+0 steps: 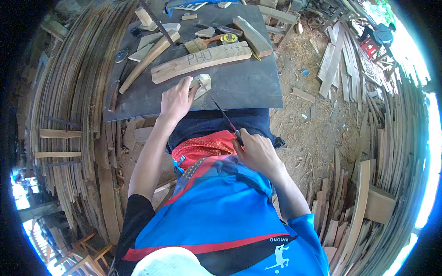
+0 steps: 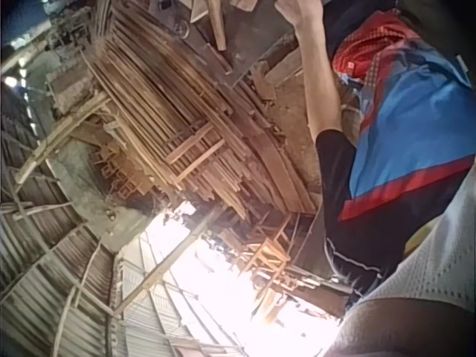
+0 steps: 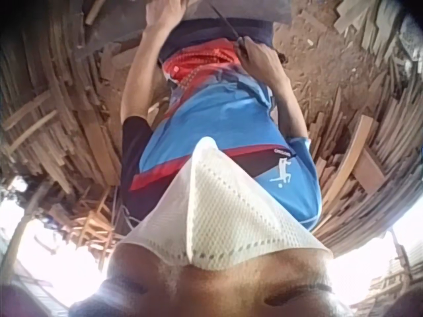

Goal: Sawing a small block of wood with a hand saw at a workbench.

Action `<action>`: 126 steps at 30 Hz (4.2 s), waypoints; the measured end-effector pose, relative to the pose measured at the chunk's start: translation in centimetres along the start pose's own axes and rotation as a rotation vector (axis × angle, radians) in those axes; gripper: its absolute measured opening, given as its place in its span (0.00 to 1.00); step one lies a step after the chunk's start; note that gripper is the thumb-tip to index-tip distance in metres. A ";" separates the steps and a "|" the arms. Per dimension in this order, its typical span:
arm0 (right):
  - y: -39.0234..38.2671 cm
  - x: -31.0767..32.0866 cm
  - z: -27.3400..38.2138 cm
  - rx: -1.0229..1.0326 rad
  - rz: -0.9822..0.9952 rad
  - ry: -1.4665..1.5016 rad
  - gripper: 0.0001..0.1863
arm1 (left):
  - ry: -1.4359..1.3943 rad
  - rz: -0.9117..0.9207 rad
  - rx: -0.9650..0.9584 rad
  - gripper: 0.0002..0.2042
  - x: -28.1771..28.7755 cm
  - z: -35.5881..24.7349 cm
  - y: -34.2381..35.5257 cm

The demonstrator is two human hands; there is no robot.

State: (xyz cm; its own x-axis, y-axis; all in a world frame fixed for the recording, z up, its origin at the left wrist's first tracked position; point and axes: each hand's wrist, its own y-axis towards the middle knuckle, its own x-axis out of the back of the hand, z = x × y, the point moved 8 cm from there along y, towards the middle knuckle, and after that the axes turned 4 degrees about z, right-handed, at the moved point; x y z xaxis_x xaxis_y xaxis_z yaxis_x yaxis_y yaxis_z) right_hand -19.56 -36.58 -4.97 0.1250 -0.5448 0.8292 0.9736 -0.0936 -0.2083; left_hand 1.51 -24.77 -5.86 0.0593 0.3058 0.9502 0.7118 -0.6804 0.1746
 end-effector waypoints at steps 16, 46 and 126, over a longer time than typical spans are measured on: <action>0.2 -2.6 -0.7 -0.012 -0.043 0.018 0.21 | 0.027 0.024 0.005 0.13 -0.1 0.3 0.3; 2.2 -2.3 -1.1 -0.027 -0.158 0.248 0.19 | 0.000 -0.012 -0.019 0.14 0.4 -0.1 -0.1; 8.9 -0.8 2.9 0.017 -0.234 -0.123 0.11 | 0.131 -0.054 -0.097 0.11 0.2 -2.4 -1.0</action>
State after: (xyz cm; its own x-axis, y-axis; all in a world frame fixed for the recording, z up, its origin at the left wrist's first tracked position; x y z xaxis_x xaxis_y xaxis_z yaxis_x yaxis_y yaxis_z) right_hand -10.41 -34.56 -6.02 -0.0824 -0.4047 0.9107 0.9816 -0.1908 0.0040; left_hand -0.90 -25.62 -5.21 -0.0739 0.2588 0.9631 0.6402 -0.7282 0.2448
